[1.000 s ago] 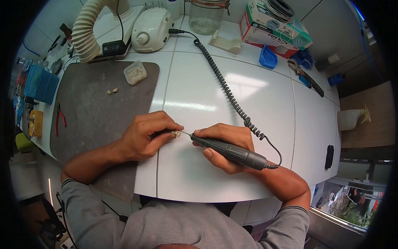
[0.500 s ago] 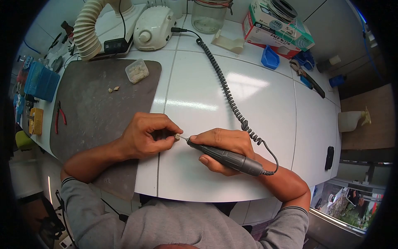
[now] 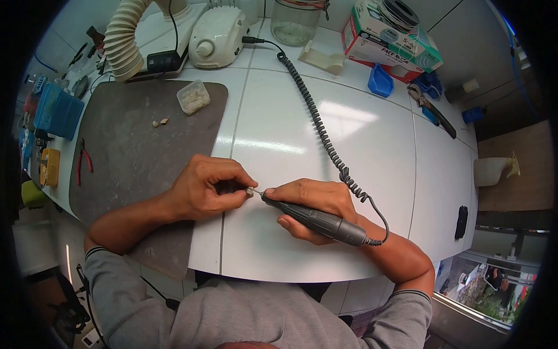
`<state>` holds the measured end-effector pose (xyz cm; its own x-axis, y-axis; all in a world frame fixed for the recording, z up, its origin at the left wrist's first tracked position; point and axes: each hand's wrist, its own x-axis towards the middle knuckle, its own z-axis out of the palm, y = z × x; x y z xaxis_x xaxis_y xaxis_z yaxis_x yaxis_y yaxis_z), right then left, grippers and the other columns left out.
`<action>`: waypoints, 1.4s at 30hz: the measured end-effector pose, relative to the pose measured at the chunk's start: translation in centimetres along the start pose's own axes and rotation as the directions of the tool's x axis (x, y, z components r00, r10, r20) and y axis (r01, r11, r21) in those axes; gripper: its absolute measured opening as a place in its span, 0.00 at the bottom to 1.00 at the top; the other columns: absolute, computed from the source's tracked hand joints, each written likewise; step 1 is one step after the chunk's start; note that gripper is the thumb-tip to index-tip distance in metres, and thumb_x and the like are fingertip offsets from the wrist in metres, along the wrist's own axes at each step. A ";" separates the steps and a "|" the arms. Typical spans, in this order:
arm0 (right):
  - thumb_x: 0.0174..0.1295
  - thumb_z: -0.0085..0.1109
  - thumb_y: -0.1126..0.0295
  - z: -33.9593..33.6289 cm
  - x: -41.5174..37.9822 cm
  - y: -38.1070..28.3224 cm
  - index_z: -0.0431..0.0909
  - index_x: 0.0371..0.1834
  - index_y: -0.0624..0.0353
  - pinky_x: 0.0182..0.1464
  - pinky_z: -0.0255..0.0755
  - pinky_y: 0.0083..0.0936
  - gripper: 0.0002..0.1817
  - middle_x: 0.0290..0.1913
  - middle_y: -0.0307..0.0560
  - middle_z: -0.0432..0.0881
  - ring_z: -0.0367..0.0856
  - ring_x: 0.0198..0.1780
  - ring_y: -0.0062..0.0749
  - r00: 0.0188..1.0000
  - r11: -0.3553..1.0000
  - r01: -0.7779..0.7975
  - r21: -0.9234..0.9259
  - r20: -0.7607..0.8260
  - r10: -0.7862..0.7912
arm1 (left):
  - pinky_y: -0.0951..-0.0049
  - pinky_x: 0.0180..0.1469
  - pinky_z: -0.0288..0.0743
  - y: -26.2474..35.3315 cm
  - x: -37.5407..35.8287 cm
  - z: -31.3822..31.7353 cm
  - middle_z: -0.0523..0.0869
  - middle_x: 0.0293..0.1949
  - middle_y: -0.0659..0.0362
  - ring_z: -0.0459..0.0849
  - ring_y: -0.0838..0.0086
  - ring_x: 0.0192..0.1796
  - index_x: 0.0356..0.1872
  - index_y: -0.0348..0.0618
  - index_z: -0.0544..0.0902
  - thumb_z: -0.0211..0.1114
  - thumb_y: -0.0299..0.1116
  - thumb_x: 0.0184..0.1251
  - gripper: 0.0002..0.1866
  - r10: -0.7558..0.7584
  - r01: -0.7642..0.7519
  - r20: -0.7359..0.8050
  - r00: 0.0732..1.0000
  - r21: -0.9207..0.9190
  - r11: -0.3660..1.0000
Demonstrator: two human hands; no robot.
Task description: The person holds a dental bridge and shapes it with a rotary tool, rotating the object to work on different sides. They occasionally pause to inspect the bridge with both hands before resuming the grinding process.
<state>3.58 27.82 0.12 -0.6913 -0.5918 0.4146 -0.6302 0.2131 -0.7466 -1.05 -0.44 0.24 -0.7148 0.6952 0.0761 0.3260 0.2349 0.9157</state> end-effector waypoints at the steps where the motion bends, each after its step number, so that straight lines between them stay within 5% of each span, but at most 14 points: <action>1: 0.62 0.75 0.72 0.0 0.0 0.0 0.87 0.59 0.65 0.50 0.92 0.30 0.21 0.50 0.56 0.94 0.96 0.47 0.42 1.000 1.000 -0.003 0.005 0.001 0.003 | 0.76 0.33 0.80 -0.1 0.0 0.1 0.94 0.35 0.57 0.89 0.78 0.33 0.44 0.36 0.92 0.72 0.25 0.65 0.09 -0.010 0.010 0.001 1.000 -0.014 1.000; 39: 0.64 0.71 0.67 0.1 -0.4 0.3 0.87 0.59 0.65 0.51 0.91 0.35 0.21 0.46 0.57 0.94 0.96 0.47 0.46 1.000 0.999 -0.030 0.029 0.003 0.030 | 0.78 0.33 0.77 0.5 0.1 -0.2 0.95 0.33 0.59 0.89 0.81 0.32 0.44 0.39 0.91 0.71 0.27 0.66 0.08 -0.082 0.087 0.067 0.994 -0.075 0.993; 42: 0.62 0.74 0.72 0.0 -0.4 0.3 0.88 0.59 0.66 0.51 0.91 0.31 0.21 0.49 0.56 0.94 0.96 0.47 0.41 1.000 0.999 -0.021 0.040 -0.004 0.021 | 0.78 0.33 0.77 0.5 0.1 -0.2 0.95 0.33 0.59 0.89 0.81 0.31 0.44 0.39 0.91 0.71 0.27 0.66 0.08 -0.098 0.102 0.065 0.993 -0.074 0.992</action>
<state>3.66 28.12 -0.29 -0.7059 -0.5842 0.4005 -0.6006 0.1941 -0.7756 -1.05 -0.38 0.73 -0.7017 0.7114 -0.0392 0.2045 0.2538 0.9454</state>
